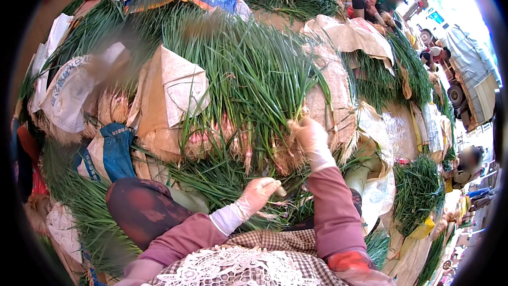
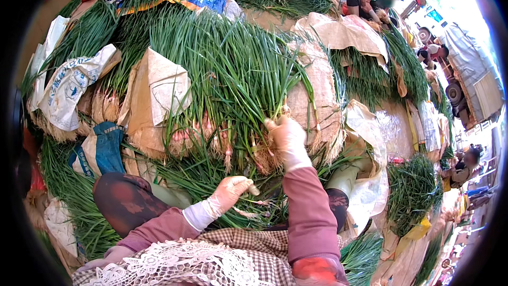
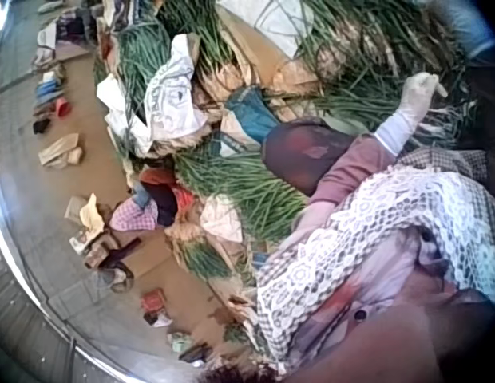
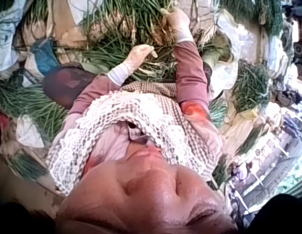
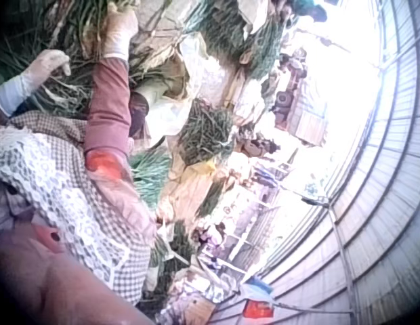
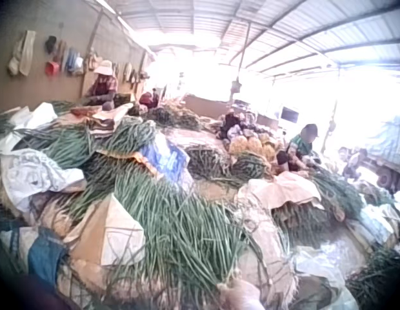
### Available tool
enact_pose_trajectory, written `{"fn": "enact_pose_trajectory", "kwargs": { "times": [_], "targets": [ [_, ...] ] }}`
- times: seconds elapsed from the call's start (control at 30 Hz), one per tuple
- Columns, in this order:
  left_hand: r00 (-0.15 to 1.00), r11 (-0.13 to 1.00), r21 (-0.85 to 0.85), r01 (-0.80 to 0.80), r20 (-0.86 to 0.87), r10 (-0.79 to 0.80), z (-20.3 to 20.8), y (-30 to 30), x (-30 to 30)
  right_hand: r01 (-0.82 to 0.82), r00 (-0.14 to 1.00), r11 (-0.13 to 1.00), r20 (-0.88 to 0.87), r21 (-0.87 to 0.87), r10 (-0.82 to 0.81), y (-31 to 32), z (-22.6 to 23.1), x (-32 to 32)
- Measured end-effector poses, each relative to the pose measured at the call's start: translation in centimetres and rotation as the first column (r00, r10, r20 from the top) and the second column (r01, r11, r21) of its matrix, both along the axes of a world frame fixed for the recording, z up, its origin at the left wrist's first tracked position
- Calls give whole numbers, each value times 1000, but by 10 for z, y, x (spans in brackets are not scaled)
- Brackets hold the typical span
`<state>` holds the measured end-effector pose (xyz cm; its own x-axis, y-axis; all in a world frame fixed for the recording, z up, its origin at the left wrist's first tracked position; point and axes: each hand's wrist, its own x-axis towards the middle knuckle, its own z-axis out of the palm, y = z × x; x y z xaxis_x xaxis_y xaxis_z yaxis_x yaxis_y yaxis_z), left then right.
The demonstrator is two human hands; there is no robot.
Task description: The person sits on the floor and sorts through large piles of green onions, grouping individual stalks into bunches by hand.
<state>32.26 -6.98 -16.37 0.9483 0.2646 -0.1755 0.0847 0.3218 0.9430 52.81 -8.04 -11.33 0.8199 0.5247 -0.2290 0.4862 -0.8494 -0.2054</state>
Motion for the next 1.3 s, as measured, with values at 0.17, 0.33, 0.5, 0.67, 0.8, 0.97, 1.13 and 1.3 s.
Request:
{"fn": "enact_pose_trajectory", "kwargs": {
  "times": [0.17,0.33,0.5,0.67,0.8,0.97,1.13,1.3],
  "targets": [
    [979,978,-60,-198,34,201,-12,32,-10,53,975,939,-219,340,25,-4,-2,-7],
    [993,888,-460,-1,104,55,-11,40,-5,-554,687,675,-189,487,701,-30,1,-89],
    [970,756,-634,-163,37,241,-11,39,-4,16,1000,635,-6,773,-18,-34,-13,22],
    [891,820,-506,-267,195,411,51,40,-7,93,969,990,218,102,-113,-81,-16,107],
    [990,790,-612,34,130,58,13,44,-12,446,724,696,-684,562,88,-65,40,47],
    [993,858,-508,75,-39,-110,11,34,-5,483,721,545,-665,685,197,-83,-6,-48],
    [1000,868,-496,-31,-13,28,-32,8,-2,-188,789,812,-407,552,460,-99,-69,-133],
    [987,844,-526,107,-48,-156,-26,1,-7,467,671,729,-738,500,76,-87,-42,-78]
  ]
}}
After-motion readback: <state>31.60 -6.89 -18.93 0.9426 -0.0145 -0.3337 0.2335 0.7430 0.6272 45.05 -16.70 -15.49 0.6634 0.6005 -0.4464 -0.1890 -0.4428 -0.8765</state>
